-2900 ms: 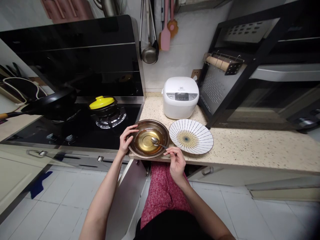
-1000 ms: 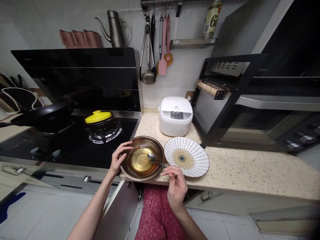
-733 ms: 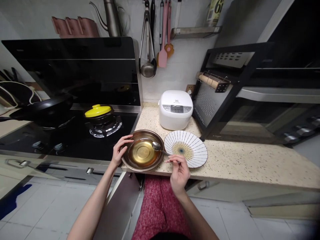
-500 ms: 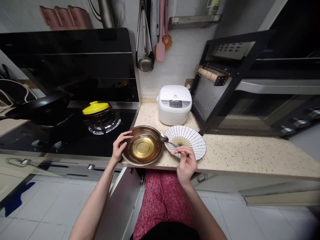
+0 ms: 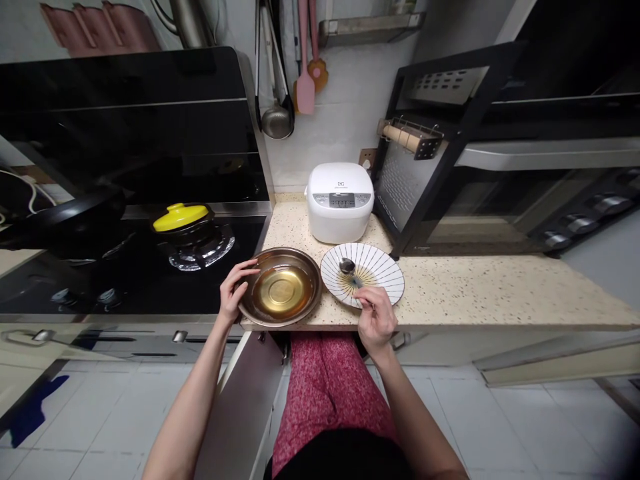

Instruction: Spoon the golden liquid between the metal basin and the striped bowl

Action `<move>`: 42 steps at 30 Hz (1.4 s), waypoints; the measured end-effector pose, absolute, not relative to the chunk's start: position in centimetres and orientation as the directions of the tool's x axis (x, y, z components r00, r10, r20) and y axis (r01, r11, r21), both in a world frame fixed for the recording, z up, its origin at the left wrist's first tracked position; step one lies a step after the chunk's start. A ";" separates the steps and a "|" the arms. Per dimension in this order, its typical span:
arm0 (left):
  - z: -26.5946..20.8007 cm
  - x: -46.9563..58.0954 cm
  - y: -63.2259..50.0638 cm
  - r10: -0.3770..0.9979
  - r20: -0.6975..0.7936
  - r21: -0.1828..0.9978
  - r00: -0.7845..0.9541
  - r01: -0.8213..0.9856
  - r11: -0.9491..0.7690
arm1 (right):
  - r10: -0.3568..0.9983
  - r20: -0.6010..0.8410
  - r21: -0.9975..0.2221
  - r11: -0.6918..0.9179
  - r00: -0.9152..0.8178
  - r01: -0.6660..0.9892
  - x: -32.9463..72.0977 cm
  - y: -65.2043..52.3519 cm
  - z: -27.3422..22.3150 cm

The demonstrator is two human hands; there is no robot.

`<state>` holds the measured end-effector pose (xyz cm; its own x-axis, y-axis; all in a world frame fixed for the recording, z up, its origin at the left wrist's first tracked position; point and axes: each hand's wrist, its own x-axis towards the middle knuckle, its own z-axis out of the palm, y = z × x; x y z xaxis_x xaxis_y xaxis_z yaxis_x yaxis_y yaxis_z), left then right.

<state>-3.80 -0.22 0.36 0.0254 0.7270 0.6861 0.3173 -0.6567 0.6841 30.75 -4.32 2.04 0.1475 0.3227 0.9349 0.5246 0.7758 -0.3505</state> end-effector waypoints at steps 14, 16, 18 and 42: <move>0.7 -3.6 -0.4 0.732 0.681 0.686 0.015 0.337 -0.645 | 0.283 0.942 -0.146 0.829 -0.181 0.539 31.2 -4.4 1.3; 0.7 -3.6 -0.4 0.731 0.682 0.687 0.019 0.326 -0.650 | 0.284 0.949 -0.171 0.825 -0.134 0.539 31.0 -4.5 1.6; 0.6 -3.6 -0.4 0.727 0.686 0.685 0.021 0.320 -0.655 | 0.299 0.952 -0.223 0.817 -0.061 0.533 30.7 -4.7 1.8; 1.0 -3.2 -0.6 0.741 0.672 0.693 0.004 0.351 -0.630 | 0.430 0.901 -0.427 0.855 0.057 0.295 25.6 -6.6 4.3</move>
<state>-3.21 -0.64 1.00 0.0044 0.7407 0.6718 0.3506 -0.6303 0.6927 25.56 -6.63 4.33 0.0571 0.4300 0.9010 0.2949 0.8550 -0.4267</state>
